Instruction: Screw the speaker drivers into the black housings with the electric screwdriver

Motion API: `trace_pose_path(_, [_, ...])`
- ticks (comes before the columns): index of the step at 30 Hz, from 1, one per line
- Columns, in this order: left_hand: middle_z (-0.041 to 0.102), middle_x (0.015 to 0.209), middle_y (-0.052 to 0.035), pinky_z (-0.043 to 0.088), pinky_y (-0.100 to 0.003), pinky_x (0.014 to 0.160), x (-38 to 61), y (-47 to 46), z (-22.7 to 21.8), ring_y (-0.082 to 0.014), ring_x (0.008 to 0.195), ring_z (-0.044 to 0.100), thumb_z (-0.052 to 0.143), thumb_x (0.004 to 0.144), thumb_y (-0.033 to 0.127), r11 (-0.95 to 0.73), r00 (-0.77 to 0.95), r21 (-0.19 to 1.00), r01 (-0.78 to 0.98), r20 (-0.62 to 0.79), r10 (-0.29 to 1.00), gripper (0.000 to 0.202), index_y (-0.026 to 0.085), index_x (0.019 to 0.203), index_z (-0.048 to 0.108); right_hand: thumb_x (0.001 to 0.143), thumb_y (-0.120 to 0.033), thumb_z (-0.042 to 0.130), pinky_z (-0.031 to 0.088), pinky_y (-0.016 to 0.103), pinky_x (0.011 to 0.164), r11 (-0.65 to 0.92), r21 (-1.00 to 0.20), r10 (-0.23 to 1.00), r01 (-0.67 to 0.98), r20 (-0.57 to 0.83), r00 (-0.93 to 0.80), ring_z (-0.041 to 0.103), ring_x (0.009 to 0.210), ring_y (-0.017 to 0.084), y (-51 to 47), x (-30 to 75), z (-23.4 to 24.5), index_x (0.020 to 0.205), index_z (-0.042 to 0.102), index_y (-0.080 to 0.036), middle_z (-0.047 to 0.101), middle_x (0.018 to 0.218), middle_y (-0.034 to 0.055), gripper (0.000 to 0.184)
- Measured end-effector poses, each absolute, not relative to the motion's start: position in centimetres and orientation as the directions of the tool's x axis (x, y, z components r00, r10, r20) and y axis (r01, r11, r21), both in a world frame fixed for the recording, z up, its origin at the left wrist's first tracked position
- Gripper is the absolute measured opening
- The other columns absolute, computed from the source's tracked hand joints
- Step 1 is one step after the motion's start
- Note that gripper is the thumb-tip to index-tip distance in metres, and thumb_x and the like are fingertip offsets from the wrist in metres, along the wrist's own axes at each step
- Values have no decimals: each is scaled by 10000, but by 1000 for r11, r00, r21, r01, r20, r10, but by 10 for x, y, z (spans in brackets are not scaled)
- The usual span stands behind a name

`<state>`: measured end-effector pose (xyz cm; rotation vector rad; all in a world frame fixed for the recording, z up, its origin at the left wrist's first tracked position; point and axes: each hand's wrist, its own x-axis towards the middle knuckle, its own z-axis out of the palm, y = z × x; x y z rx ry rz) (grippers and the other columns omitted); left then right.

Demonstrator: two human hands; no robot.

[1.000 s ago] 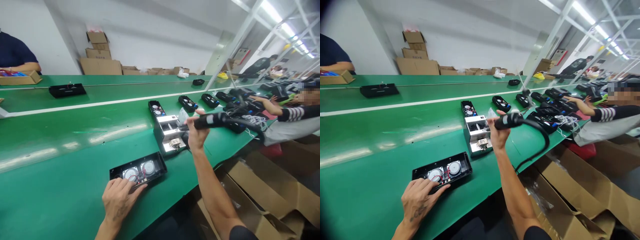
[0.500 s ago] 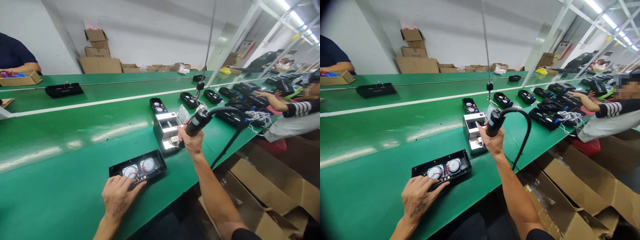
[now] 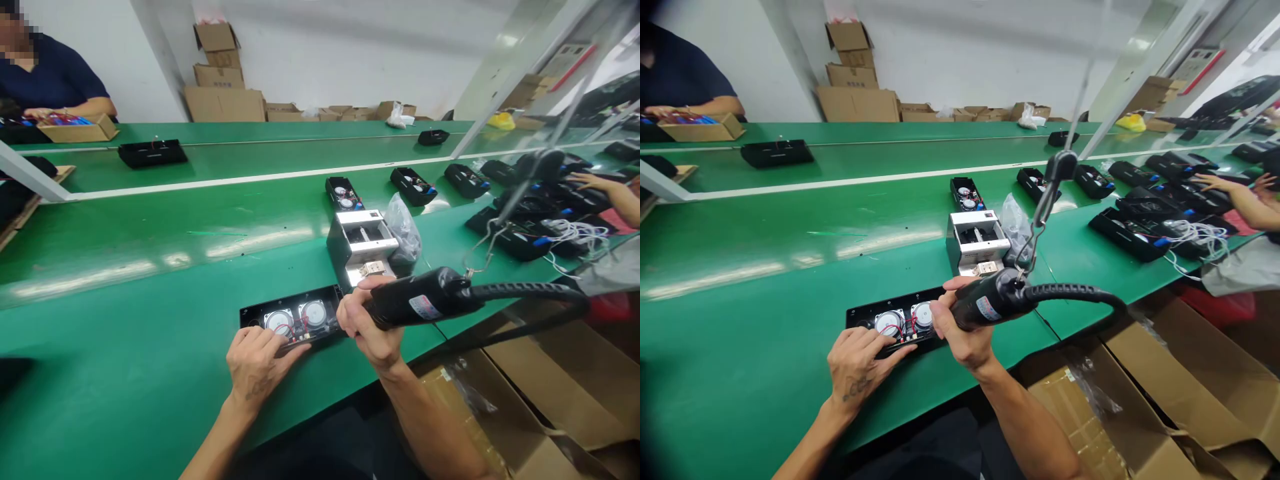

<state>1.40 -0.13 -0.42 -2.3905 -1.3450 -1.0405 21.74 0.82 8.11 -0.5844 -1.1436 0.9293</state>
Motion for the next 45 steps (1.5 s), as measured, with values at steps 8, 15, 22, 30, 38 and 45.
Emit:
trace_pose_path(8, [621,590,32,411,-349,693,13,-2,-5,-176,592,552,794,812,539,-562,331,168,810,660,674,367,227,686,646,944,-146,646,414,233,480,491,-814,870,-311,479,121,461,451,70,11,209,76,1143,530,-275,498,604,-112,264])
trace_pose_path(15, [615,581,29,399,-346,689,13,0,-5,-173,584,539,779,826,543,-567,341,167,807,652,677,374,227,676,648,929,-250,669,429,248,482,477,-866,879,-148,471,72,462,477,89,8,206,67,990,476,-277,460,621,-103,204])
trace_pose_path(22, [616,584,31,402,-343,700,13,-1,-4,-170,589,537,773,841,518,-572,331,190,798,655,680,341,227,700,666,861,-200,707,517,298,552,477,-879,879,-3,477,9,557,557,128,4,202,65,967,506,-269,521,660,-71,237])
trace_pose_path(30, [614,592,34,416,-337,714,10,1,-6,-167,595,549,799,818,508,-576,335,161,802,677,656,333,223,727,654,917,-216,647,445,267,470,571,-820,798,-42,542,263,456,430,108,25,233,103,1170,520,-303,483,563,-124,297])
trace_pose_path(38, [615,618,10,420,-335,674,39,0,-9,-183,576,562,750,837,582,-484,205,215,848,709,674,401,197,837,638,816,-300,762,430,292,485,556,-799,594,229,574,563,467,385,95,85,304,101,924,531,-219,530,511,-119,267])
trace_pose_path(45, [682,702,4,472,-310,692,31,-1,-12,-196,691,639,790,827,518,-537,227,305,786,667,710,404,187,955,598,839,-229,767,377,259,433,506,-860,832,-73,464,303,428,381,80,50,271,111,1002,555,-235,473,516,-128,268])
